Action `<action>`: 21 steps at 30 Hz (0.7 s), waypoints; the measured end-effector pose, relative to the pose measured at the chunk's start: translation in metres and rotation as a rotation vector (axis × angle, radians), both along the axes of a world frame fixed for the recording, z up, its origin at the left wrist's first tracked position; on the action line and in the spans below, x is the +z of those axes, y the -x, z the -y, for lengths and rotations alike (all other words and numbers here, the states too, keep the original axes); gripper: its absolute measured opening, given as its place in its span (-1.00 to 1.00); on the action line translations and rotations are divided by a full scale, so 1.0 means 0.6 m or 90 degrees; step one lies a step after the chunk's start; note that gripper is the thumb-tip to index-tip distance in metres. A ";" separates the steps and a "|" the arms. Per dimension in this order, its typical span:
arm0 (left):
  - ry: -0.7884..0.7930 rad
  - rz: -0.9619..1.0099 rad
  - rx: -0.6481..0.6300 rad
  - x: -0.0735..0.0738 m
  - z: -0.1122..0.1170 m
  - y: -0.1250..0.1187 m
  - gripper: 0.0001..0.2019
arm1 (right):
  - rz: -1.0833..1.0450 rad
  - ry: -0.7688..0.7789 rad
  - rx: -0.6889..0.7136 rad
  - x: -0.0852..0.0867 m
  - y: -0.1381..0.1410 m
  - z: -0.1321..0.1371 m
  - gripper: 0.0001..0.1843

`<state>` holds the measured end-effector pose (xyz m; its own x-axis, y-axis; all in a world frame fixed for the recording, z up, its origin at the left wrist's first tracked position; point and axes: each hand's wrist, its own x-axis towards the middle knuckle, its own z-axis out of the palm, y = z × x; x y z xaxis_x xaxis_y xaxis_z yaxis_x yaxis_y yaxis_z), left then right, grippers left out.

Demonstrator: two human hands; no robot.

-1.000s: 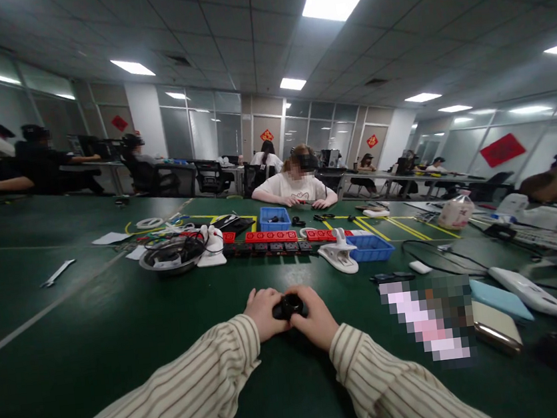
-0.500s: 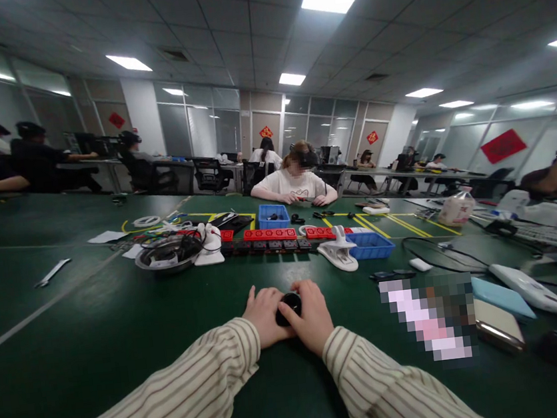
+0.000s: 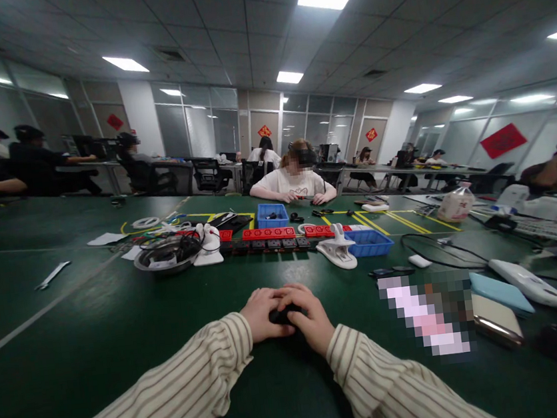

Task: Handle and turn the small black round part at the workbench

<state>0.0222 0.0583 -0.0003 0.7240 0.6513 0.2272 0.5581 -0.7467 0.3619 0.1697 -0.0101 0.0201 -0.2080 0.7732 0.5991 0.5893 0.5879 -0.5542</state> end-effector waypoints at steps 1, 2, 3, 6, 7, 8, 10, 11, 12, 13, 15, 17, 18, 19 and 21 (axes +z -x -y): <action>-0.002 0.002 0.001 0.001 0.003 0.000 -0.46 | -0.007 -0.006 -0.015 -0.002 0.000 -0.001 -0.80; -0.003 0.005 0.005 0.002 0.006 -0.001 -0.43 | -0.013 -0.012 -0.035 -0.005 0.000 -0.001 -0.79; -0.005 0.010 0.013 0.004 0.010 -0.001 -0.39 | -0.018 -0.016 -0.059 -0.008 0.001 -0.002 -0.75; -0.020 0.024 0.048 0.011 0.022 -0.004 -0.42 | -0.017 -0.010 -0.131 -0.016 0.005 -0.006 -0.68; -0.026 0.028 0.060 0.013 0.025 -0.004 -0.46 | -0.011 -0.003 -0.148 -0.017 0.007 -0.008 -0.68; -0.033 0.030 0.070 0.015 0.027 -0.005 -0.50 | -0.003 0.005 -0.160 -0.018 0.009 -0.009 -0.69; -0.043 0.032 0.081 0.018 0.030 -0.007 -0.61 | 0.015 0.018 -0.170 -0.018 0.012 -0.010 -0.74; -0.047 0.033 0.082 0.018 0.030 -0.008 -0.65 | 0.022 0.024 -0.170 -0.017 0.013 -0.010 -0.77; -0.050 0.034 0.082 0.018 0.030 -0.009 -0.67 | 0.028 0.028 -0.168 -0.016 0.014 -0.010 -0.79; -0.051 0.035 0.080 0.018 0.029 -0.010 -0.68 | 0.032 0.030 -0.166 -0.014 0.014 -0.010 -0.80; -0.050 0.039 0.076 0.015 0.025 -0.010 -0.67 | 0.035 0.031 -0.159 -0.010 0.014 -0.008 -0.83; -0.039 0.043 0.060 0.011 0.017 -0.009 -0.63 | 0.036 0.028 -0.136 -0.007 0.012 -0.005 -0.88; -0.029 0.044 0.044 0.008 0.012 -0.008 -0.61 | 0.038 0.025 -0.117 -0.006 0.011 -0.004 -0.90; -0.018 0.043 0.025 0.005 0.007 -0.007 -0.60 | 0.040 0.021 -0.095 -0.004 0.010 -0.002 -0.91; 0.006 0.041 -0.015 -0.001 -0.003 -0.003 -0.63 | 0.048 0.012 -0.043 -0.002 0.008 0.001 -0.86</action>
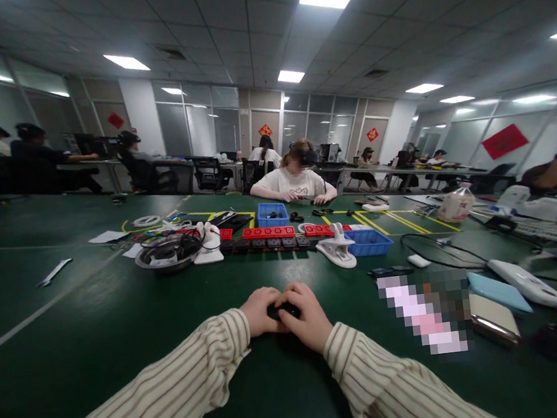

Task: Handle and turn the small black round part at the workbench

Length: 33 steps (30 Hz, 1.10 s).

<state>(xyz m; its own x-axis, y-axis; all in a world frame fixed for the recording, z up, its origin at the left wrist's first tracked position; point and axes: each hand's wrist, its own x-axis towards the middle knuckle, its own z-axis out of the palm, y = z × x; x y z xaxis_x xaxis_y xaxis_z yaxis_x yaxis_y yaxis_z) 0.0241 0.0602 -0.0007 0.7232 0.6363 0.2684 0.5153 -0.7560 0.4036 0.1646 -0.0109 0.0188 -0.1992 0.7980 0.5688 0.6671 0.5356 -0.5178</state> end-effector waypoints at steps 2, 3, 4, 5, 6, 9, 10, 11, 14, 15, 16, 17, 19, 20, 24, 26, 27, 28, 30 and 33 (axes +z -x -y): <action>0.015 0.001 -0.028 -0.004 -0.007 0.004 -0.67 | 0.008 -0.009 0.048 0.003 -0.001 0.004 -0.82; 0.020 0.003 -0.036 -0.004 -0.009 0.006 -0.67 | 0.012 -0.015 0.066 0.005 -0.001 0.006 -0.80; 0.023 0.005 -0.039 -0.004 -0.009 0.007 -0.67 | 0.014 -0.021 0.080 0.006 -0.001 0.008 -0.80; 0.025 0.008 -0.037 -0.004 -0.008 0.008 -0.64 | 0.016 -0.028 0.088 0.008 -0.001 0.009 -0.80; 0.026 0.010 -0.033 -0.002 -0.007 0.008 -0.58 | 0.016 -0.035 0.089 0.010 -0.002 0.011 -0.80; 0.024 0.013 -0.008 0.004 0.004 0.006 -0.35 | 0.002 -0.052 0.048 0.009 -0.004 0.012 -0.77; 0.021 0.012 0.003 0.006 0.008 0.005 -0.27 | -0.005 -0.054 0.024 0.007 -0.005 0.011 -0.75; 0.016 0.011 0.014 0.008 0.013 0.004 -0.22 | -0.013 -0.054 -0.004 0.003 -0.006 0.008 -0.74; -0.008 0.008 0.056 0.013 0.027 0.000 -0.25 | -0.028 -0.041 -0.080 -0.009 -0.008 -0.001 -0.72; -0.015 0.005 0.068 0.014 0.030 -0.001 -0.31 | -0.030 -0.035 -0.098 -0.013 -0.008 -0.003 -0.72; -0.021 0.001 0.077 0.014 0.033 -0.002 -0.39 | -0.028 -0.029 -0.109 -0.015 -0.008 -0.006 -0.73; -0.026 -0.004 0.081 0.014 0.035 -0.004 -0.46 | -0.025 -0.024 -0.113 -0.016 -0.007 -0.007 -0.75; -0.032 -0.015 0.077 0.013 0.035 -0.005 -0.56 | -0.015 -0.016 -0.104 -0.015 -0.006 -0.008 -0.80; -0.034 -0.020 0.073 0.012 0.033 -0.005 -0.58 | -0.010 -0.014 -0.093 -0.012 -0.005 -0.008 -0.83; -0.029 -0.021 0.043 0.008 0.022 -0.002 -0.60 | 0.008 -0.023 -0.023 -0.001 -0.006 -0.002 -0.91; -0.021 -0.021 0.015 0.006 0.016 0.001 -0.63 | 0.017 -0.031 0.020 0.003 -0.008 0.002 -0.79; -0.017 -0.021 0.000 0.005 0.013 0.002 -0.65 | 0.020 -0.034 0.038 0.005 -0.009 0.003 -0.74; -0.014 -0.023 -0.012 0.005 0.010 0.004 -0.67 | 0.022 -0.037 0.053 0.006 -0.010 0.005 -0.70; -0.009 -0.023 -0.026 0.005 0.007 0.006 -0.67 | 0.024 -0.044 0.074 0.009 -0.011 0.008 -0.68; -0.003 -0.017 -0.025 0.008 0.007 0.008 -0.50 | 0.024 -0.051 0.082 0.011 -0.008 0.013 -0.73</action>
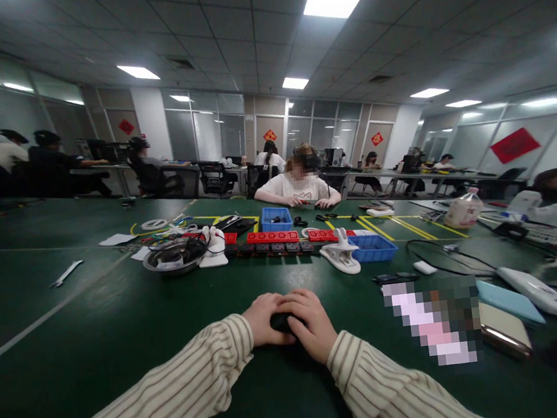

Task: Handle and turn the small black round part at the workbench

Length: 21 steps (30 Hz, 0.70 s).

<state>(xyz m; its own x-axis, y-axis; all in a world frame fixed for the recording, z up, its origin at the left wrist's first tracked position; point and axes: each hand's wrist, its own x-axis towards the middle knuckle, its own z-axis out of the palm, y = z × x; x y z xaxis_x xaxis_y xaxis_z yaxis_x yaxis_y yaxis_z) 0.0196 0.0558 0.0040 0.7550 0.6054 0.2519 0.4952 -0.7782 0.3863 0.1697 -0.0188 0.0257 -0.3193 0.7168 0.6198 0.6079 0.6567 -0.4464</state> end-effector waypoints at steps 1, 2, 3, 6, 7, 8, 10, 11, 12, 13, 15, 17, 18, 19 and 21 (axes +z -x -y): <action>0.002 0.003 0.005 0.001 0.002 0.000 -0.43 | -0.004 -0.002 -0.009 0.000 0.001 0.001 -0.75; 0.003 0.008 0.012 0.003 0.006 0.000 -0.37 | -0.009 -0.003 -0.022 -0.001 0.002 0.002 -0.74; 0.003 0.012 0.023 0.004 0.010 -0.001 -0.32 | -0.014 -0.003 -0.040 -0.002 0.003 0.001 -0.73; -0.007 0.029 0.070 0.006 0.026 -0.006 -0.24 | -0.031 0.003 -0.095 -0.010 0.002 -0.005 -0.72; -0.012 0.034 0.084 0.006 0.030 -0.008 -0.26 | -0.036 0.006 -0.112 -0.013 0.001 -0.008 -0.72; -0.016 0.036 0.094 0.005 0.034 -0.010 -0.31 | -0.038 0.010 -0.127 -0.016 0.001 -0.010 -0.73; -0.021 0.035 0.100 0.002 0.036 -0.014 -0.42 | -0.034 0.016 -0.142 -0.019 0.001 -0.015 -0.76; -0.022 0.032 0.099 0.001 0.035 -0.016 -0.46 | -0.029 0.019 -0.143 -0.019 0.002 -0.016 -0.78; -0.023 0.029 0.096 -0.001 0.033 -0.017 -0.49 | -0.023 0.020 -0.138 -0.018 0.003 -0.016 -0.80; -0.023 0.028 0.093 -0.003 0.030 -0.017 -0.50 | -0.017 0.021 -0.131 -0.016 0.004 -0.015 -0.83; -0.022 0.027 0.080 -0.006 0.021 -0.017 -0.53 | -0.008 0.017 -0.107 -0.011 0.007 -0.012 -0.93; -0.015 0.026 0.053 -0.008 0.012 -0.015 -0.58 | 0.002 0.007 -0.071 -0.005 0.009 -0.007 -0.91; -0.010 0.023 0.036 -0.008 0.008 -0.014 -0.61 | 0.007 0.002 -0.049 -0.003 0.010 -0.004 -0.86; -0.005 0.020 0.019 -0.008 0.005 -0.013 -0.63 | 0.013 -0.004 -0.026 0.000 0.011 -0.002 -0.83; 0.002 0.012 -0.006 -0.008 0.002 -0.012 -0.66 | 0.025 -0.015 0.015 0.003 0.011 0.003 -0.81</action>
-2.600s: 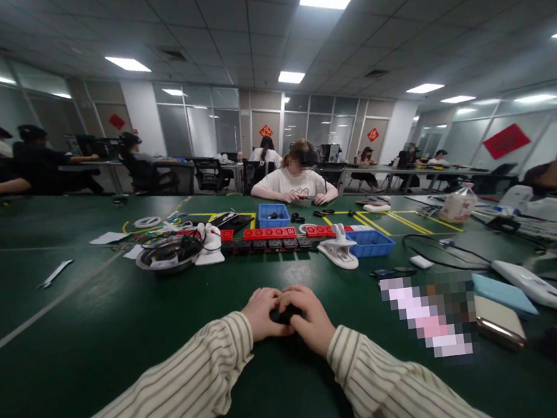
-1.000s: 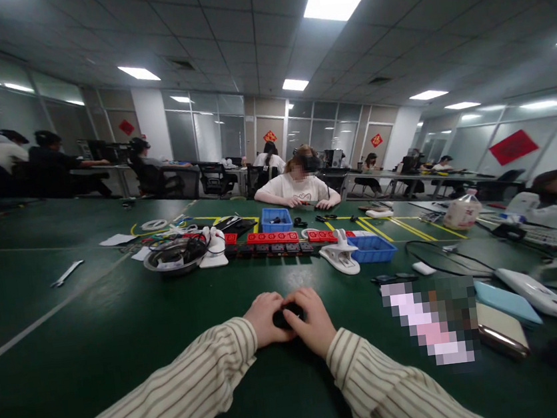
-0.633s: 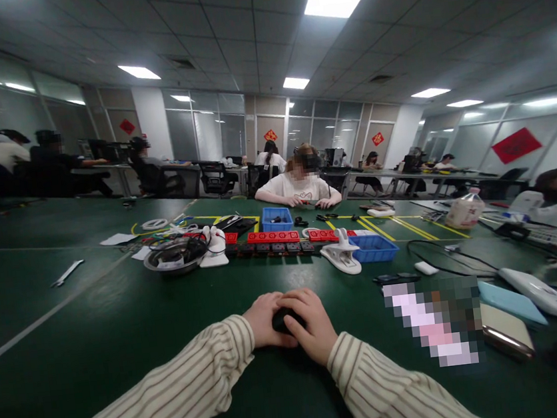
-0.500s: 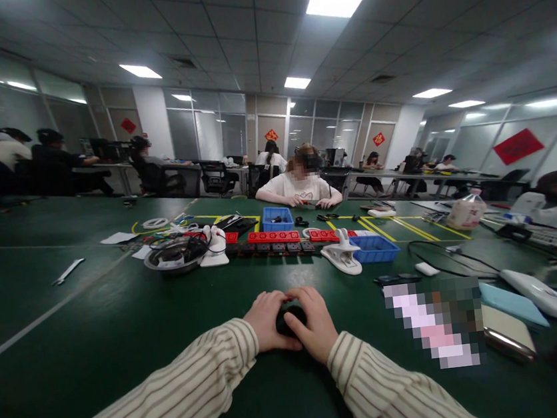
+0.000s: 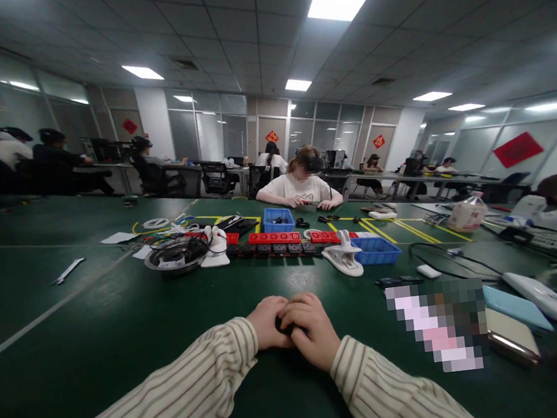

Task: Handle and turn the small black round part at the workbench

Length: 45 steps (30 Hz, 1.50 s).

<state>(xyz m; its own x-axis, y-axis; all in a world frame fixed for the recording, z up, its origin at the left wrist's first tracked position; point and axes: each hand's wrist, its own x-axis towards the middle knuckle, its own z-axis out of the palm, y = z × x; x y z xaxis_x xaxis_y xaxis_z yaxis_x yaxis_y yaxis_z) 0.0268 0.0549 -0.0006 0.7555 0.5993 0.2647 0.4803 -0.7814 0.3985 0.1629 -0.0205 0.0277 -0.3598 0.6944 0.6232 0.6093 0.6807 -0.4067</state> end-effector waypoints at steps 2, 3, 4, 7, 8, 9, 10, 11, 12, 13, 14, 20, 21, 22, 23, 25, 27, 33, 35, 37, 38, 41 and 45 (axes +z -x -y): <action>0.001 -0.005 -0.019 0.002 0.000 0.001 -0.63 | 0.005 -0.017 0.028 0.002 0.000 0.004 -0.79; -0.001 -0.004 -0.024 0.004 0.002 0.001 -0.59 | 0.005 -0.028 0.035 0.003 -0.001 0.006 -0.78; -0.002 -0.001 -0.023 0.006 0.004 0.002 -0.54 | 0.003 -0.036 0.032 0.003 -0.001 0.007 -0.77; -0.012 0.012 0.014 0.011 0.015 0.004 -0.32 | -0.018 -0.042 -0.039 0.001 -0.002 0.008 -0.79; -0.018 0.016 0.033 0.012 0.019 0.004 -0.27 | -0.026 -0.038 -0.073 -0.002 -0.003 0.007 -0.78; -0.025 0.020 0.050 0.013 0.023 0.005 -0.25 | -0.034 -0.033 -0.105 -0.004 -0.003 0.005 -0.77; -0.033 0.023 0.064 0.014 0.026 0.005 -0.24 | -0.040 -0.028 -0.132 -0.007 -0.003 0.003 -0.75; -0.041 0.025 0.075 0.014 0.028 0.005 -0.26 | -0.042 -0.022 -0.152 -0.010 -0.003 0.000 -0.72; -0.048 0.026 0.081 0.014 0.030 0.005 -0.29 | -0.041 -0.014 -0.168 -0.013 -0.003 -0.003 -0.71; -0.053 0.025 0.083 0.013 0.031 0.005 -0.33 | -0.038 -0.006 -0.180 -0.016 -0.003 -0.005 -0.72; -0.056 0.023 0.081 0.012 0.030 0.004 -0.38 | -0.033 0.003 -0.188 -0.018 -0.003 -0.008 -0.74; -0.050 0.023 0.052 0.002 0.010 0.004 -0.54 | -0.008 0.015 -0.145 -0.012 -0.001 -0.007 -0.93; -0.045 0.023 0.040 0.000 0.006 0.006 -0.56 | -0.004 0.010 -0.121 -0.009 0.000 -0.005 -0.89; -0.039 0.023 0.026 -0.002 0.002 0.007 -0.59 | 0.002 0.005 -0.094 -0.007 0.000 -0.002 -0.85; -0.033 0.022 0.012 -0.003 -0.002 0.008 -0.63 | 0.007 -0.002 -0.065 -0.005 0.001 0.000 -0.82; -0.026 0.019 -0.009 -0.005 -0.008 0.011 -0.66 | 0.016 -0.013 -0.015 -0.001 0.003 0.005 -0.80; -0.025 0.016 -0.017 -0.006 -0.010 0.012 -0.62 | 0.019 -0.024 0.014 0.001 0.004 0.009 -0.79; -0.041 0.010 0.008 0.002 0.003 0.014 -0.27 | -0.023 -0.017 -0.090 -0.006 -0.001 0.005 -0.75; -0.061 0.006 0.027 0.008 0.012 0.014 -0.25 | -0.037 -0.004 -0.146 -0.014 -0.004 -0.001 -0.73; -0.089 0.005 0.047 0.014 0.020 0.013 -0.29 | -0.040 0.010 -0.188 -0.022 -0.005 -0.007 -0.70; -0.102 0.003 0.055 0.016 0.023 0.013 -0.32 | -0.037 0.017 -0.202 -0.025 -0.005 -0.009 -0.70; -0.120 -0.005 0.055 0.017 0.026 0.011 -0.44 | -0.018 0.032 -0.213 -0.027 -0.003 -0.012 -0.75; -0.109 0.001 0.044 0.010 0.018 0.011 -0.54 | -0.004 0.031 -0.182 -0.017 -0.002 -0.008 -0.86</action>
<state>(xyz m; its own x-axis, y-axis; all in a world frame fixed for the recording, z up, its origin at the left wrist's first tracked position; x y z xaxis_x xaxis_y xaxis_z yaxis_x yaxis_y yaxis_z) 0.0204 0.0443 0.0052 0.7139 0.5957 0.3680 0.5342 -0.8032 0.2638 0.1639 -0.0155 0.0172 -0.1411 0.7960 0.5886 0.7713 0.4611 -0.4387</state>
